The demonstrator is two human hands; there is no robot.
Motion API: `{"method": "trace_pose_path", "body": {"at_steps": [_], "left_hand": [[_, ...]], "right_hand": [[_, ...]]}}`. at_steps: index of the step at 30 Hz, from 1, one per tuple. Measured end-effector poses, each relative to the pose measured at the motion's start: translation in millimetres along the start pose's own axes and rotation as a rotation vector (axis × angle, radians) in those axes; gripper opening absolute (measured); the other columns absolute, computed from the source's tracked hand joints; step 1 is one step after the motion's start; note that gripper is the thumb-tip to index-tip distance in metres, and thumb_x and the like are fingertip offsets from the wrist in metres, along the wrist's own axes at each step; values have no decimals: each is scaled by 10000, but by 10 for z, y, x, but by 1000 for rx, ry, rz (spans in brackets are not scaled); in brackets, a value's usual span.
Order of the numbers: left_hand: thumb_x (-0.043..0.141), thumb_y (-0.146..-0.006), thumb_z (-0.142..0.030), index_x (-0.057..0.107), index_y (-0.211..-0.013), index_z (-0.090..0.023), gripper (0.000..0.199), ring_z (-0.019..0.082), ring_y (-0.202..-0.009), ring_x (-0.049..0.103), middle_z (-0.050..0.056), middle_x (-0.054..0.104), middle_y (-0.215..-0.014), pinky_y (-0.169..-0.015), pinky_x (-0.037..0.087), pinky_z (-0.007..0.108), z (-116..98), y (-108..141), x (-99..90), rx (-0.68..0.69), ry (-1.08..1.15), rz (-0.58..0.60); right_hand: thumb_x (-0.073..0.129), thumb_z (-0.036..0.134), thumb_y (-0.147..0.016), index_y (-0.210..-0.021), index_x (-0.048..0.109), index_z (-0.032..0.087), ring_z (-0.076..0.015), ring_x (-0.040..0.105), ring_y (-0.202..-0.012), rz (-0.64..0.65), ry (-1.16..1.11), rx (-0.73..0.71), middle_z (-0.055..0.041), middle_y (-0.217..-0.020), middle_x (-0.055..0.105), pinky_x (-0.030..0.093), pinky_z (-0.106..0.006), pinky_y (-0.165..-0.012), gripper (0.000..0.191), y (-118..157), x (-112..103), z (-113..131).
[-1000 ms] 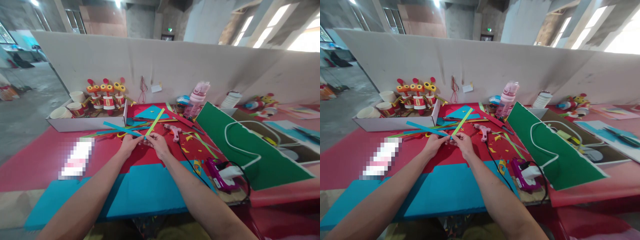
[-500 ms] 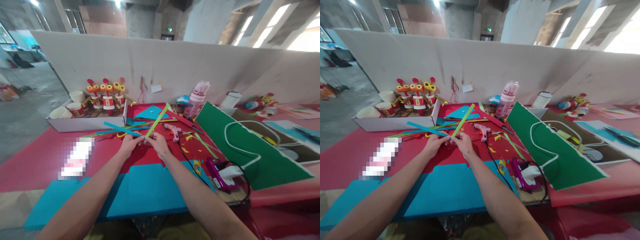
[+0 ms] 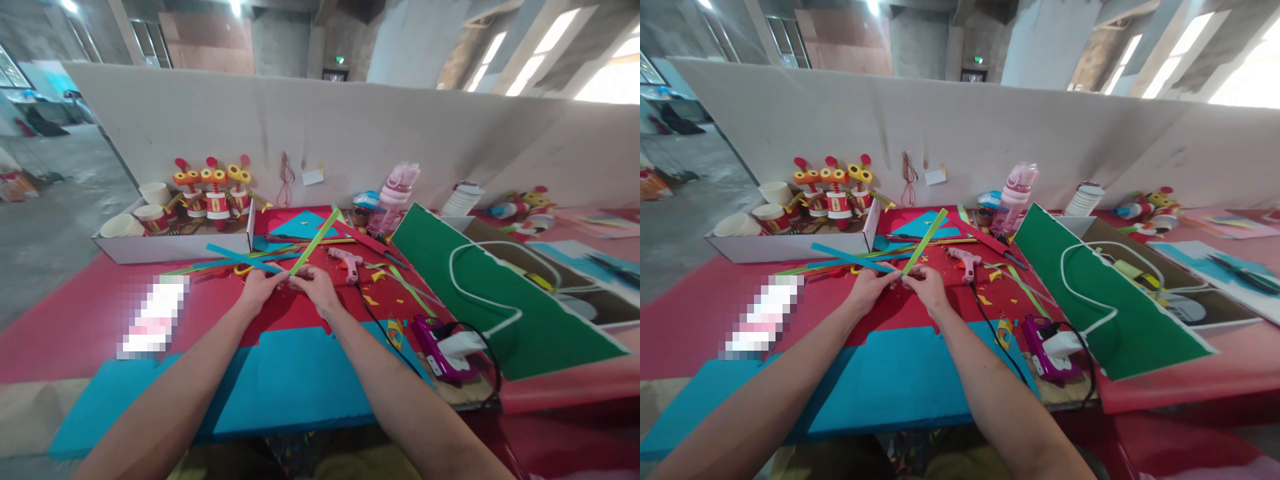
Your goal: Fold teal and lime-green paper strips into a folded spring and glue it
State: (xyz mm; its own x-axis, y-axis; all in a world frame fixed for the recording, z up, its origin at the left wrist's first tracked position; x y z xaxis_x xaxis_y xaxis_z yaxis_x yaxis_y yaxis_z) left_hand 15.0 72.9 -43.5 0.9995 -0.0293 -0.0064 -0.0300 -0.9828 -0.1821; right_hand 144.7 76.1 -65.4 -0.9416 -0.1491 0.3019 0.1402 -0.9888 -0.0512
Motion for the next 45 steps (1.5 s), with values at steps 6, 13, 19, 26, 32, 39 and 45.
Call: {"method": "trace_pose_path", "body": {"at_steps": [6,13,19,26,32,39,45], "left_hand": [[700,-661,-384,639,-673,-140,251,109,-517,502,1,591,-552,-527,389,233,60,-7,-14,-53,28,-11],[719,-635,-392,678,-679,-127,271,122,-516,516,36,643,-589,-519,385,242,111,-12,-17,-91,-49,-13],[702,-656,-399,642,-651,-142,264,114,-517,508,16,614,-564,-521,387,234,57,1,-6,-59,-50,-6],[716,-640,-395,600,-641,-141,279,106,-514,508,1,586,-547,-523,388,231,57,-3,10,-60,15,14],[695,-671,-399,601,-663,-142,274,100,-513,494,0,579,-556,-523,380,231,67,-5,20,-53,11,34],[691,-679,-389,579,-663,-147,267,95,-511,488,-7,566,-559,-523,380,224,69,-1,77,-40,42,104],[689,-684,-365,592,-662,-142,244,92,-510,490,-1,575,-567,-525,382,224,86,-12,73,-53,35,115]], "right_hand": [[769,307,-578,-725,605,147,-132,653,-640,20,-36,14,-8,-670,670,538,-297,-715,273,-2,11,-11],[788,315,-554,-745,606,142,-135,657,-634,33,-40,27,-22,-702,679,547,-311,-708,316,-8,9,-30],[767,322,-579,-742,617,138,-139,653,-617,0,-6,28,-31,-663,680,553,-303,-681,288,-7,-9,-18],[774,325,-564,-743,623,142,-136,646,-619,-23,-19,23,-20,-678,675,554,-304,-683,297,-7,1,-32],[760,329,-581,-754,651,145,-123,623,-585,-19,-2,28,-16,-665,676,545,-288,-662,275,-16,-25,-39],[743,345,-594,-722,670,151,-142,635,-608,-6,-1,-3,-25,-652,684,536,-300,-690,245,-11,-5,-8],[750,353,-585,-709,664,150,-126,613,-565,-43,30,29,-22,-622,673,531,-286,-647,253,-5,-36,-21]]}}
Point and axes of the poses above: each hand's wrist, its own y-axis away from the middle knuckle, its own x-axis out of the palm, z = x × y, the point moved 8 cm from there along -y, towards the middle knuckle
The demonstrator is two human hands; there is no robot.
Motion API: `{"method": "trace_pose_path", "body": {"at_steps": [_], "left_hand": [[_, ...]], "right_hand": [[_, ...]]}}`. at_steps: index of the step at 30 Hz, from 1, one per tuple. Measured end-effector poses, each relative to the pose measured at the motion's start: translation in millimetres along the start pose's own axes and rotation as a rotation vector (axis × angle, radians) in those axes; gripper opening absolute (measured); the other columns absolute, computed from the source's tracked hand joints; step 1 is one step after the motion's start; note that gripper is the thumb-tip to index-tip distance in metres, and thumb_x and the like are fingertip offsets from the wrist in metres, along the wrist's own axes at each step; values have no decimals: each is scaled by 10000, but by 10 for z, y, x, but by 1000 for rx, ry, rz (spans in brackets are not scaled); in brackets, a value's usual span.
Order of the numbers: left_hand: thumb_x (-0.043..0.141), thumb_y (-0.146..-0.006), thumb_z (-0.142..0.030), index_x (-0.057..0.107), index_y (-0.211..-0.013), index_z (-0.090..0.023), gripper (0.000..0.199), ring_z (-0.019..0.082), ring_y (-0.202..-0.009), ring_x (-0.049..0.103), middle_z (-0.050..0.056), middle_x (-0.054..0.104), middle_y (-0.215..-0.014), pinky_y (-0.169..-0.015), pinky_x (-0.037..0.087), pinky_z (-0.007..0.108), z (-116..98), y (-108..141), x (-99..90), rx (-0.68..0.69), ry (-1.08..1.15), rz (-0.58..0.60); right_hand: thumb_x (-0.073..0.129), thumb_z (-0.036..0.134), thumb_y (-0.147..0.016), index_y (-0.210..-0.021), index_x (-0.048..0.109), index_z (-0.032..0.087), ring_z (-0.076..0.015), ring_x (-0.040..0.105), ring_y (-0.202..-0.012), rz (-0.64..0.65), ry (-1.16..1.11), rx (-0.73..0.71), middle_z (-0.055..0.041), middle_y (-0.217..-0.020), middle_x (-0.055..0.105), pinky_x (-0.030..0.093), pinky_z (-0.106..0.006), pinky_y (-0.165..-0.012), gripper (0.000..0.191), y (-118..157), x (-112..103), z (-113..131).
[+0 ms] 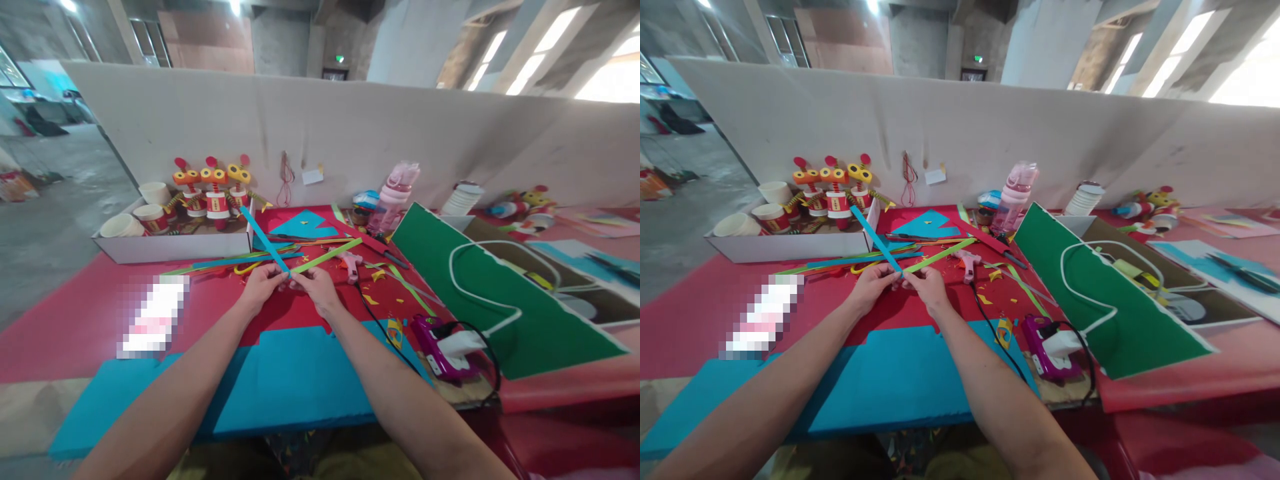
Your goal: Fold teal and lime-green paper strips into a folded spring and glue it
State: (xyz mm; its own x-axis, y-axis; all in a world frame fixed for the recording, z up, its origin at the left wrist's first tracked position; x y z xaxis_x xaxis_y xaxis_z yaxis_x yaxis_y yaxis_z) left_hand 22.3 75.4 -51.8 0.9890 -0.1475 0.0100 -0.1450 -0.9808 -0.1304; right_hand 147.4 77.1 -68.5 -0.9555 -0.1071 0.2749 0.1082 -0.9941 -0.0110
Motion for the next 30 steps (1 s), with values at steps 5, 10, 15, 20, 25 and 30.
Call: {"method": "trace_pose_path", "body": {"at_steps": [5,10,15,20,25,30], "left_hand": [[670,-705,-385,584,-722,-152,249,95,-508,498,-8,576,-577,-518,388,228,-8,5,9,15,41,-6],[701,-669,-373,576,-652,-146,259,89,-504,486,-7,572,-560,-518,374,224,-8,9,4,-1,1,-3],[686,-691,-386,597,-690,-135,267,91,-512,495,4,582,-582,-527,383,228,-16,14,17,-5,25,17],[672,-715,-392,576,-742,-144,267,91,-512,498,-11,576,-586,-516,386,221,-18,14,31,6,58,24],[700,-681,-388,576,-687,-134,283,83,-501,482,-10,571,-567,-512,376,214,-21,11,19,-2,30,12],[670,-709,-412,583,-703,-130,296,92,-518,497,2,584,-585,-521,378,219,5,-2,-1,-13,40,21]], "right_hand": [[735,367,-610,-690,672,145,-135,617,-572,-48,10,-61,-23,-606,668,528,-284,-644,244,4,-24,64],[750,359,-589,-714,680,151,-131,622,-573,25,-31,-9,-19,-626,674,538,-301,-670,252,7,23,5],[734,387,-615,-687,686,135,-137,625,-569,20,14,-15,-31,-600,669,529,-282,-647,267,4,14,6],[737,389,-609,-696,697,134,-137,623,-569,-9,-8,-41,-24,-612,672,529,-281,-646,273,-8,-6,11],[737,386,-612,-723,698,140,-130,617,-569,39,-28,4,-22,-618,669,535,-287,-657,272,-9,33,-46],[734,389,-621,-739,697,146,-137,618,-582,18,25,-1,-20,-611,665,524,-277,-656,273,-9,45,-19]]}}
Point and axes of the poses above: each hand's wrist, its own y-axis away from the middle knuckle, its own x-axis out of the palm, z = x × y, the point moved 8 cm from there along -y, towards the middle knuckle
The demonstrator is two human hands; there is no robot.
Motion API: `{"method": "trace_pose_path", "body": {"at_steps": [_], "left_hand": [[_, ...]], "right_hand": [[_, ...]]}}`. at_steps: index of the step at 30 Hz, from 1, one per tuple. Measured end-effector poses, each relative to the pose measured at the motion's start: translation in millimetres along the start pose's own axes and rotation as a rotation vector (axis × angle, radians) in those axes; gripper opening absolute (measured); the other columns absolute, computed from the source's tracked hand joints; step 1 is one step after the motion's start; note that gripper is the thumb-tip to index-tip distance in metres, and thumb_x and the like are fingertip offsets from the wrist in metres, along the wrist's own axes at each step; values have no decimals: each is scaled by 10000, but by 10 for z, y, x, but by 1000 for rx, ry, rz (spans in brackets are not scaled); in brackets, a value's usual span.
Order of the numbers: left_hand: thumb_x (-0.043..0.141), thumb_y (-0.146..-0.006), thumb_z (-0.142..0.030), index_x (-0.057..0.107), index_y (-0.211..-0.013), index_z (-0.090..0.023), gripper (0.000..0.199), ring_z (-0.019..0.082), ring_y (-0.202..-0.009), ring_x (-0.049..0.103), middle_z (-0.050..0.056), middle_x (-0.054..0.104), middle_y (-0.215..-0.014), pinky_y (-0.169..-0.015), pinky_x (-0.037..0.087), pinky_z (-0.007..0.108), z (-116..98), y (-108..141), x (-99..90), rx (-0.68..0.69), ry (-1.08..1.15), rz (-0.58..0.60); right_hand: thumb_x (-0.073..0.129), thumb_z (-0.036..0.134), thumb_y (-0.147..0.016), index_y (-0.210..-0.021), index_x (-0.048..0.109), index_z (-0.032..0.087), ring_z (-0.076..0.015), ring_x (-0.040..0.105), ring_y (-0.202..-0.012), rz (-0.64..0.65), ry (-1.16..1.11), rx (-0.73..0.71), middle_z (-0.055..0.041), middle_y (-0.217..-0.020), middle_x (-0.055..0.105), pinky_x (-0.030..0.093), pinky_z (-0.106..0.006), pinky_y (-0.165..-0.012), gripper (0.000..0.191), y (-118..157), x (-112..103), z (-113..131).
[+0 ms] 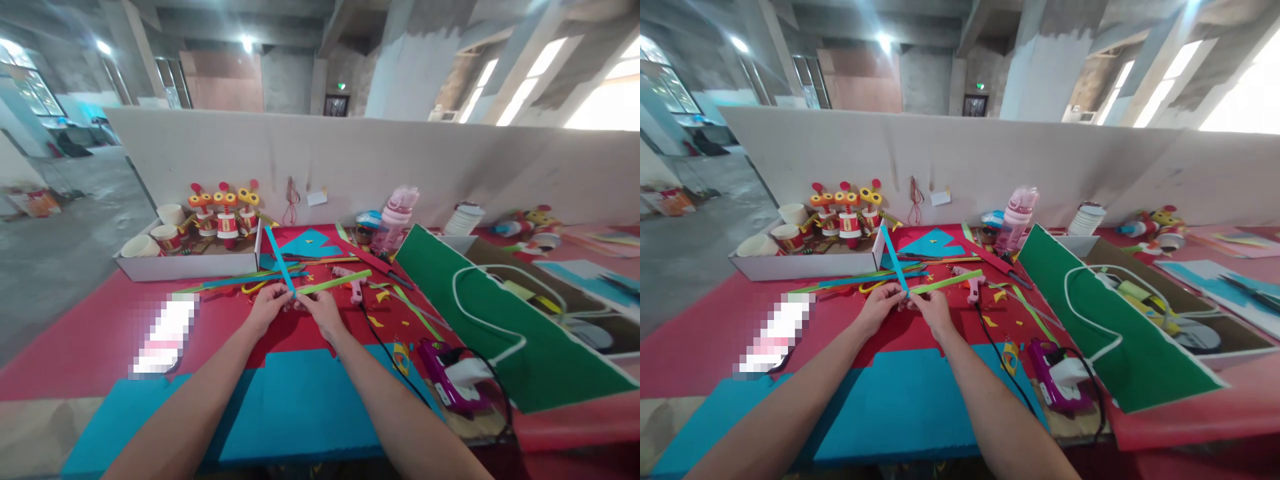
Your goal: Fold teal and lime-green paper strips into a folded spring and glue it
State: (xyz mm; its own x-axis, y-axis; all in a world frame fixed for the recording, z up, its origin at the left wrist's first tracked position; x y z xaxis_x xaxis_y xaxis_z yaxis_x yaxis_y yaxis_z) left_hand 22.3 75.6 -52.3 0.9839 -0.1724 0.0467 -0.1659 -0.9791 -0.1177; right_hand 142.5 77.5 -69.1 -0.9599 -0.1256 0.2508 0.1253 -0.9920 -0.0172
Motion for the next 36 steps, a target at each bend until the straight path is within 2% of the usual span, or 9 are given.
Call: {"method": "trace_pose_path", "body": {"at_steps": [4,7,11,13,17,22,31,36], "left_hand": [[641,-741,-424,573,-711,-132,301,89,-524,491,9,592,-606,-537,379,223,-22,8,14,29,2,37],[634,-746,-440,573,-731,-132,314,93,-542,507,25,605,-642,-546,386,223,-26,9,39,29,26,60],[645,-733,-450,553,-776,-135,331,84,-503,497,24,604,-637,-513,372,215,32,-25,107,-31,40,109],[644,-736,-442,536,-782,-138,326,86,-488,494,27,608,-633,-498,370,216,58,-47,113,-37,54,99],[636,-744,-426,495,-718,-150,311,82,-460,474,13,595,-590,-471,351,209,58,-70,65,47,53,35],[629,-745,-427,478,-678,-157,316,78,-438,449,-7,569,-551,-455,335,207,85,-68,33,77,-12,26],[631,-738,-412,496,-668,-156,298,85,-462,458,-15,549,-561,-466,351,210,60,-47,28,66,-41,11],[646,-714,-425,493,-664,-159,311,86,-452,462,-15,548,-552,-465,349,213,65,-34,18,46,-23,-13]], "right_hand": [[713,410,-642,-682,685,153,-156,615,-586,-21,57,-49,-27,-610,664,512,-278,-630,262,-14,-8,33],[692,418,-667,-750,692,157,-166,612,-582,6,121,-109,-25,-603,656,496,-273,-600,274,-34,-3,50],[671,444,-689,-724,669,149,-167,598,-570,25,155,-186,-29,-584,639,477,-268,-582,297,-62,-15,90],[665,451,-697,-736,662,152,-169,597,-576,31,167,-217,-30,-597,640,474,-266,-582,302,-60,-13,128],[647,453,-722,-775,665,154,-179,602,-595,63,213,-251,-37,-611,644,477,-272,-600,303,-23,25,193],[648,464,-721,-838,645,161,-182,605,-589,51,213,-229,-33,-614,640,485,-277,-591,325,-8,17,158],[652,568,-668,-783,624,164,-172,587,-540,3,209,-147,-19,-563,614,470,-262,-531,421,-61,-19,67],[613,590,-699,-783,619,163,-163,574,-527,4,211,-146,-16,-554,604,454,-254,-512,435,-31,7,83]]}}
Point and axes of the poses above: each hand's wrist, its own y-axis away from the middle knuckle, its own x-axis out of the palm, z = x × y, the point moved 8 cm from there along -y, towards the middle knuckle
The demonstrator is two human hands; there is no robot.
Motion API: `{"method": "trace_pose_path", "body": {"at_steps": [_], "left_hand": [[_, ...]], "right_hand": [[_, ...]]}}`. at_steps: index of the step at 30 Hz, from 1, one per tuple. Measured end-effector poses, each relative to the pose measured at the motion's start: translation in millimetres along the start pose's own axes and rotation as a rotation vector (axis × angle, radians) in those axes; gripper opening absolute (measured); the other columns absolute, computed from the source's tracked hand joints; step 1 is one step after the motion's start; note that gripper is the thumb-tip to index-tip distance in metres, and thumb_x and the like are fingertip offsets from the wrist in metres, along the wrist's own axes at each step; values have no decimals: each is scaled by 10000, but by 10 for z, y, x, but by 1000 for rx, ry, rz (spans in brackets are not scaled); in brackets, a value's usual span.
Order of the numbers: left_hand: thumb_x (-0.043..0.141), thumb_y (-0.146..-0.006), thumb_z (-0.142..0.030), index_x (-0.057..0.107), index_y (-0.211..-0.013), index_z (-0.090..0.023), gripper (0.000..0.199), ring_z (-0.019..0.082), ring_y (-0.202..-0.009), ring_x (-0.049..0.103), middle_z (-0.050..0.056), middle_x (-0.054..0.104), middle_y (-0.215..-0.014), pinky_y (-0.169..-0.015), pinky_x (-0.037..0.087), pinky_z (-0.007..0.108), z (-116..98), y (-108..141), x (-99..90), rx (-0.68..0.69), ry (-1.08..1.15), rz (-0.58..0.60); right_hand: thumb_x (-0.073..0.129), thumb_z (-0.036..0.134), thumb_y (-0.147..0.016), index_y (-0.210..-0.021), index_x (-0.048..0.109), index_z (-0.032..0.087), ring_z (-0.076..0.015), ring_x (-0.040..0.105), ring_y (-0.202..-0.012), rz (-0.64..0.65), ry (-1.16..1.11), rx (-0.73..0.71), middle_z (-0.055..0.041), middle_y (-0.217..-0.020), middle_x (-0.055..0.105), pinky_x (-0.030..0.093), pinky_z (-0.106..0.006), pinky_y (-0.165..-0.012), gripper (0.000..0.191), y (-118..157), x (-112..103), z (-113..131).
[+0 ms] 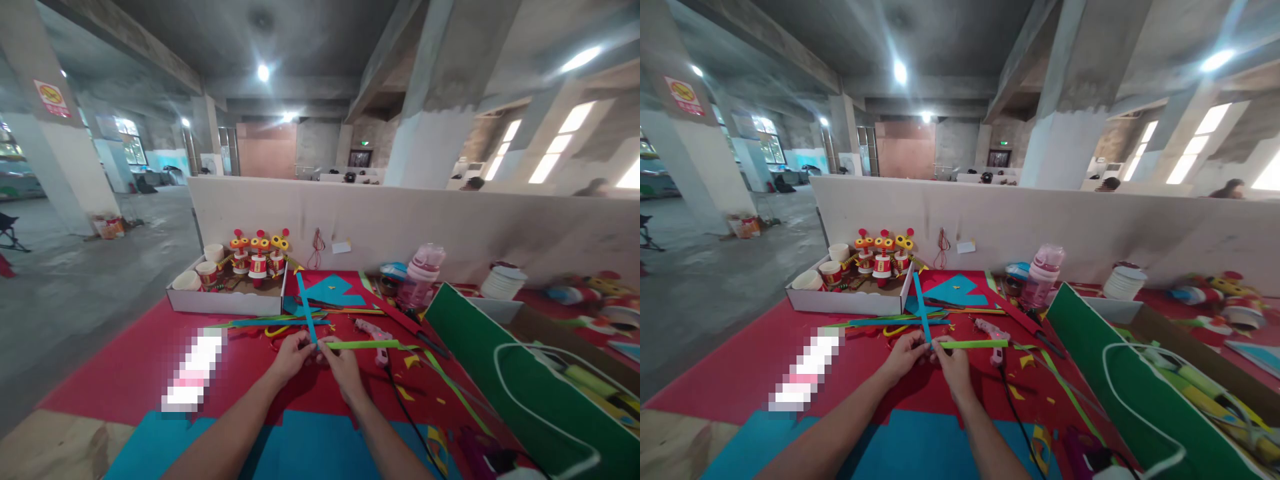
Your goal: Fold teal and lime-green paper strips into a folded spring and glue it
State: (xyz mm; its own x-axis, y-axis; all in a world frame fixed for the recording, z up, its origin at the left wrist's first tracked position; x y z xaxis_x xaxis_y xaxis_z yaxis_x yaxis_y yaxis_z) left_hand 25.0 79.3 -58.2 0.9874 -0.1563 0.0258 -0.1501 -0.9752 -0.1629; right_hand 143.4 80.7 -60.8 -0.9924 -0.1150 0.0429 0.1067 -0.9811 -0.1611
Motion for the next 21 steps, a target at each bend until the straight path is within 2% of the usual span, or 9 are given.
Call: {"method": "trace_pose_path", "body": {"at_steps": [7,12,18,21], "left_hand": [[650,-708,-439,484,-657,-163,326,87,-443,454,-7,562,-546,-461,340,215,8,-11,-8,-10,31,-17],[651,-704,-441,492,-661,-160,325,88,-451,461,-1,574,-563,-468,352,219,8,-5,0,-23,27,-16],[641,-715,-440,498,-679,-159,317,81,-450,448,-14,553,-560,-465,351,215,11,3,-9,-33,15,-36],[639,-716,-441,476,-665,-166,324,83,-459,454,-14,551,-573,-466,352,216,6,4,-14,-28,6,-44]], "right_hand": [[648,518,-712,-850,629,167,-177,591,-560,17,1,-5,-23,-592,626,459,-264,-528,378,-10,3,-18],[648,495,-721,-801,648,168,-177,600,-579,39,38,-44,-24,-602,633,478,-270,-567,337,-14,-9,17],[649,471,-718,-832,649,165,-181,607,-576,36,13,-20,-33,-629,648,497,-286,-570,327,6,-29,38],[628,454,-739,-804,663,177,-200,631,-665,33,85,-96,-51,-715,677,509,-306,-651,287,11,-42,140]]}}
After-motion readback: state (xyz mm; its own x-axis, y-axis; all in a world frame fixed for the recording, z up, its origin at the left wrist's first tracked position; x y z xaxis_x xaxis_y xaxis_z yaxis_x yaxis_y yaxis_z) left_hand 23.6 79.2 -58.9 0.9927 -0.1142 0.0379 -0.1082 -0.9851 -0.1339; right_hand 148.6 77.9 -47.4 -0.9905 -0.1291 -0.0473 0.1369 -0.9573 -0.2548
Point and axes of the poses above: each hand's wrist, its own y-axis away from the middle knuckle, its own x-axis out of the palm, z = x × y, the point moved 8 cm from there along -y, towards the middle knuckle
